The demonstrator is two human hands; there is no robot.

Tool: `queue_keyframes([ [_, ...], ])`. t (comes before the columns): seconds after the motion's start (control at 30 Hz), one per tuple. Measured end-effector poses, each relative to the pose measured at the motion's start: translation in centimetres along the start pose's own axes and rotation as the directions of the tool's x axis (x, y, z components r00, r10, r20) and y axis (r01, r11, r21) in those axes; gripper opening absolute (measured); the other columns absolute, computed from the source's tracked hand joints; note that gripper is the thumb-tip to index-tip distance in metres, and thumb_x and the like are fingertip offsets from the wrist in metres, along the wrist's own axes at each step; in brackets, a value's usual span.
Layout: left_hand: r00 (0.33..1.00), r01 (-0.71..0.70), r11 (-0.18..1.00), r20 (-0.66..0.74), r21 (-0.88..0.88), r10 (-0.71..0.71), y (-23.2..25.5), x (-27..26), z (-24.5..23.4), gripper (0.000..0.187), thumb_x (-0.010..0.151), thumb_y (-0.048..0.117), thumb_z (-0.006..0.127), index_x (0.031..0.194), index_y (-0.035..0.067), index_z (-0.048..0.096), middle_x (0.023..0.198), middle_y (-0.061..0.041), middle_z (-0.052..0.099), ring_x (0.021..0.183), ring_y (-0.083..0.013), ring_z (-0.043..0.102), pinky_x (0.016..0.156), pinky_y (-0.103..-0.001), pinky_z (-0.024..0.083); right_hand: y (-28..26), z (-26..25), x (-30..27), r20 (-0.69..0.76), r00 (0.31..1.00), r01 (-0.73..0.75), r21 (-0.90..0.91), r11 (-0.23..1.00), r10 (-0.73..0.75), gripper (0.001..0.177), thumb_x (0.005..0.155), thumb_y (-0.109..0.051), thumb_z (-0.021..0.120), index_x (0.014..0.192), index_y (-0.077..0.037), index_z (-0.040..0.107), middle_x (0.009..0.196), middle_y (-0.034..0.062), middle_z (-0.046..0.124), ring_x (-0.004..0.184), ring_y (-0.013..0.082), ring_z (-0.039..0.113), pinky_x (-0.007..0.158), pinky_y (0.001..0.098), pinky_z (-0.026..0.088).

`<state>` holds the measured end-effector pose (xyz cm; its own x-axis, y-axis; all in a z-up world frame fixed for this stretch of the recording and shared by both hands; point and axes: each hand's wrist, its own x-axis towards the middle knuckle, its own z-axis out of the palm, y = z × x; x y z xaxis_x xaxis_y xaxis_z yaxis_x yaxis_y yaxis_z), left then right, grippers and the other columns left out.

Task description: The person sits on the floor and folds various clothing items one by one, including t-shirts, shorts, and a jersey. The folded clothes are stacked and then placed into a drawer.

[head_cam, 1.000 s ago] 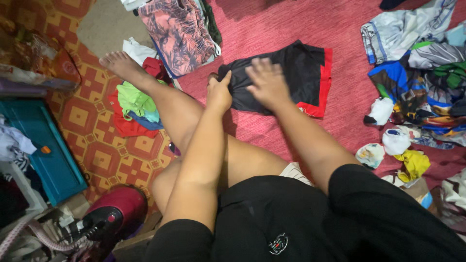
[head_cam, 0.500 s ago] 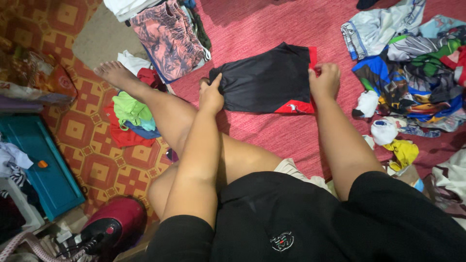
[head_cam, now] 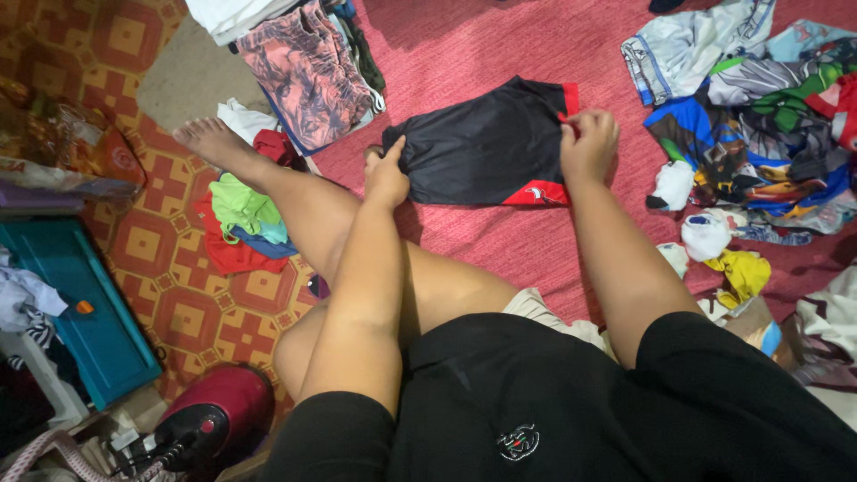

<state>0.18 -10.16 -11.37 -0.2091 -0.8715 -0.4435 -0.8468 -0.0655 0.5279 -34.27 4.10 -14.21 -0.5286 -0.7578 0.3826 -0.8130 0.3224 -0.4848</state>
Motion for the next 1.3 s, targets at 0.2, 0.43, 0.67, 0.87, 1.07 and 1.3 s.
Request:
queue_keyframes([
  [0.2, 1.000, 0.000, 1.000, -0.005, 0.003, 0.000, 0.0, -0.2, 0.2, 0.081, 0.080, -0.004, 0.061, 0.147, 0.040, 0.053, 0.152, -0.016, 0.036, 0.132, -0.0411, 0.047, 0.112, -0.044, 0.041, -1.6, -2.0, -2.8, 0.155, 0.948, 0.283, -0.014, 0.959, -0.278, 0.013, 0.084, -0.007, 0.077, 0.093, -0.015, 0.071, 0.114, 0.0081, 0.063, 0.113, 0.0328, 0.057, 0.095, 0.0486, 0.046],
  [0.43, 1.000, -0.004, 1.000, 0.002, 0.001, 0.004, -0.3, -0.2, 0.3, 0.080, 0.081, -0.004, 0.061, 0.147, 0.040, 0.053, 0.151, -0.015, 0.037, 0.132, -0.0404, 0.048, 0.113, -0.044, 0.041, 2.5, 1.4, -3.9, 0.198, 0.979, -0.109, 0.276, 0.955, 0.055, 0.013, 0.106, -0.009, 0.060, 0.117, -0.010, 0.067, 0.116, 0.0091, 0.067, 0.113, 0.0339, 0.066, 0.099, 0.0454, 0.053],
  [0.67, 1.000, -0.014, 1.000, -0.002, -0.012, 0.014, -0.6, 0.0, 0.6, 0.076, 0.083, -0.001, 0.062, 0.146, 0.040, 0.053, 0.150, -0.015, 0.038, 0.132, -0.0403, 0.047, 0.112, -0.044, 0.041, 0.2, 0.6, -1.0, 0.289, 0.956, -0.051, 0.020, 0.998, 0.043, 0.025, 0.088, -0.010, 0.073, 0.114, -0.009, 0.074, 0.108, 0.0200, 0.063, 0.100, 0.0402, 0.064, 0.087, 0.0486, 0.052],
  [0.87, 1.000, -0.016, 1.000, -0.001, -0.016, 0.016, -0.4, -0.2, 0.1, 0.078, 0.081, -0.002, 0.063, 0.146, 0.039, 0.054, 0.149, -0.015, 0.040, 0.132, -0.0393, 0.048, 0.112, -0.043, 0.041, -1.0, 0.6, 1.7, 0.379, 0.903, -0.188, -0.075, 0.979, 0.202, 0.012, 0.096, -0.022, 0.074, 0.105, -0.014, 0.077, 0.108, 0.0187, 0.063, 0.103, 0.0392, 0.064, 0.088, 0.0488, 0.052],
  [1.07, 0.999, 0.036, 0.999, 0.028, -0.019, -0.036, 0.5, -0.5, -0.5, 0.078, 0.081, -0.003, 0.062, 0.146, 0.040, 0.053, 0.152, -0.014, 0.036, 0.133, -0.0397, 0.047, 0.112, -0.044, 0.041, 0.4, 0.9, 1.8, 0.395, 0.919, -0.030, 0.065, 0.997, 0.002, 0.015, 0.093, -0.015, 0.069, 0.105, -0.011, 0.076, 0.113, 0.0169, 0.064, 0.105, 0.0391, 0.064, 0.090, 0.0472, 0.052],
  [1.3, 0.999, 0.039, 0.999, 0.017, -0.018, -0.039, 0.7, -0.5, -0.5, 0.078, 0.082, -0.003, 0.062, 0.146, 0.040, 0.053, 0.152, -0.016, 0.035, 0.135, -0.0400, 0.046, 0.113, -0.044, 0.041, 1.3, 2.4, 0.9, 0.328, 0.945, -0.017, 0.088, 0.996, -0.013, 0.019, 0.093, -0.008, 0.066, 0.106, -0.015, 0.077, 0.111, 0.0177, 0.061, 0.105, 0.0385, 0.064, 0.092, 0.0462, 0.052],
])
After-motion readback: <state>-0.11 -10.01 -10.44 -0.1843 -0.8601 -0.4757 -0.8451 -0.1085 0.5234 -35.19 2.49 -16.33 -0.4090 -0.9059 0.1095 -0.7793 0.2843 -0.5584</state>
